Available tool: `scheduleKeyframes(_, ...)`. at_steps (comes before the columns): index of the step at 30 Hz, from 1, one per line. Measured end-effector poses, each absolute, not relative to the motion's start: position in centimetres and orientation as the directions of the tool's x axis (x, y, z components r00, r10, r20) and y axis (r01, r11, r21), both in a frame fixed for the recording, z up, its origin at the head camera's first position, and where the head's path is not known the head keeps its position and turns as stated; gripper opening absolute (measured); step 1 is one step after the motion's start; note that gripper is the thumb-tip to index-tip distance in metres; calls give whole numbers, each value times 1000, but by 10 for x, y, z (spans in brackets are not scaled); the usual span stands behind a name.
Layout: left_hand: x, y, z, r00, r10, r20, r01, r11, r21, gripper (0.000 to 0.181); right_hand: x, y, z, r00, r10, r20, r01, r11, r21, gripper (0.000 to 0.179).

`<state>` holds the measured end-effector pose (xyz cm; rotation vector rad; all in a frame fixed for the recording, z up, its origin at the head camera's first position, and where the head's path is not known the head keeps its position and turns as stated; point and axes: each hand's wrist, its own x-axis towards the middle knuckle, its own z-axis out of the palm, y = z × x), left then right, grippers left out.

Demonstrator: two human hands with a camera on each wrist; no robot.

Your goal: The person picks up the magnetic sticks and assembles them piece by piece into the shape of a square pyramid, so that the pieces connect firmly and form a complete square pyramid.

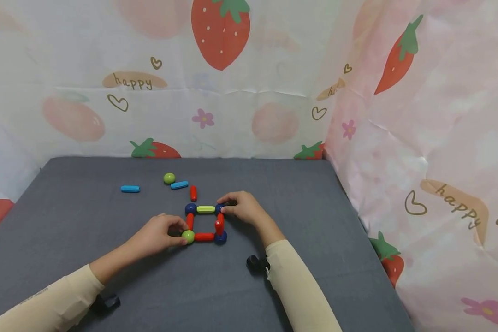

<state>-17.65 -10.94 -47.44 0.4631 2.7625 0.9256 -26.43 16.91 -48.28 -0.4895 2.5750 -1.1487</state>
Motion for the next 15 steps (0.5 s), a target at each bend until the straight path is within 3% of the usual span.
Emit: scheduleKeyframes(15, -185, -120, -466, -892, 444, -85, 296, 715, 633, 22, -265, 169, -484, -905, -409, -115, -188, 629, -754, 23)
